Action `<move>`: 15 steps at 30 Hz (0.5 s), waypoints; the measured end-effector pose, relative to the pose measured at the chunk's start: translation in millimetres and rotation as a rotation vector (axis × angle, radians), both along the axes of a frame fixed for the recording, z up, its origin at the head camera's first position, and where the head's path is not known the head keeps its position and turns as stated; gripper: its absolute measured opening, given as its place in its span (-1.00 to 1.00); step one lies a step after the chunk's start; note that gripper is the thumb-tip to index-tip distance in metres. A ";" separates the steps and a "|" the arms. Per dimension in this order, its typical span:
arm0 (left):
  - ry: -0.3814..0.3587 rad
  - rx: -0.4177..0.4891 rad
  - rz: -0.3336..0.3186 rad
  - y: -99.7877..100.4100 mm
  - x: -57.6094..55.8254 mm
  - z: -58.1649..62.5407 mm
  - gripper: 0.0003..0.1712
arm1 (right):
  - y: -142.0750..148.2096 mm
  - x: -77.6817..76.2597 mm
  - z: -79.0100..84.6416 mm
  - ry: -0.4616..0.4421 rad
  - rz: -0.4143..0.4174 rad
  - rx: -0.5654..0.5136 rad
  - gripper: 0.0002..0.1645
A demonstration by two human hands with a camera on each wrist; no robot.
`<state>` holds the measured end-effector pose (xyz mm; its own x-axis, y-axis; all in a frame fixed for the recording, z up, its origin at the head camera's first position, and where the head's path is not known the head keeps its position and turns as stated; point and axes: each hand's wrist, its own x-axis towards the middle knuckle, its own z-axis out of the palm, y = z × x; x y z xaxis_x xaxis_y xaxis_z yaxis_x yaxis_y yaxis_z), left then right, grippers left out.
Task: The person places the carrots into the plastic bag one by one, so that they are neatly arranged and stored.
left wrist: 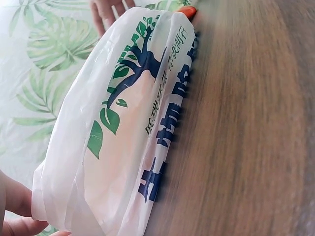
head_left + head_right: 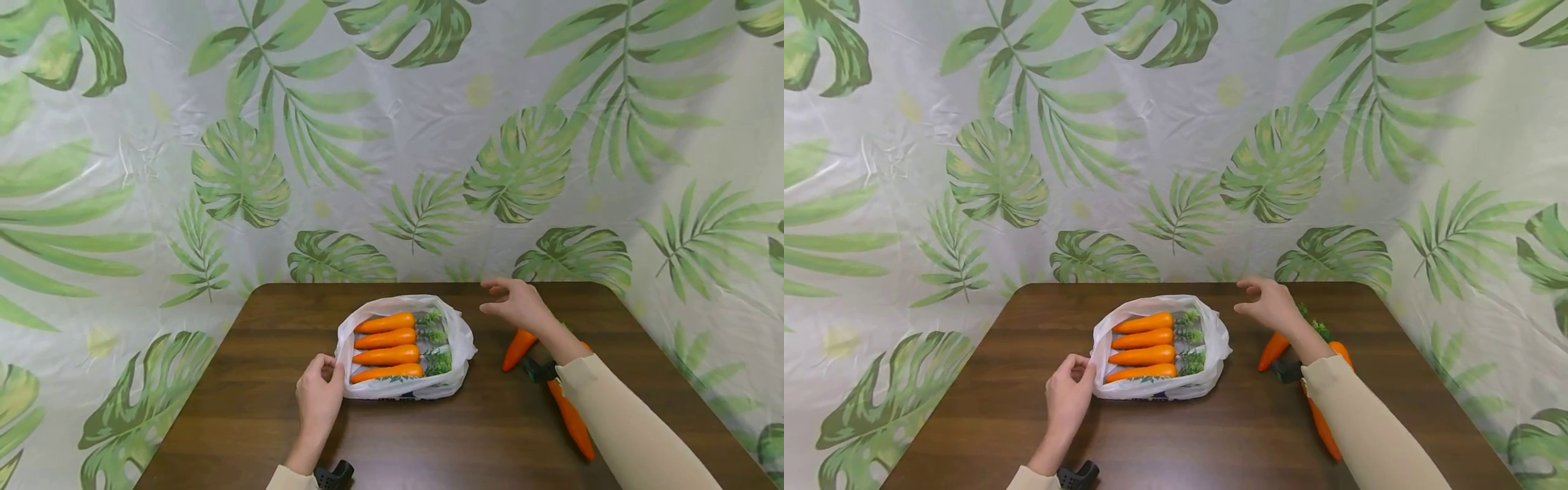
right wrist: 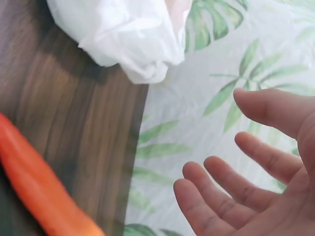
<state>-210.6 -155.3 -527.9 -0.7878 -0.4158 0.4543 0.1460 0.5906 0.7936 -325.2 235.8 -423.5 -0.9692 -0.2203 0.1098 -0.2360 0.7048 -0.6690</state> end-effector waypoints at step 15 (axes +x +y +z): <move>-0.014 -0.007 -0.002 -1.7 -0.7 -1.7 -0.87 | 41.4 19.1 -33.0 0.023 -0.134 0.012 -0.28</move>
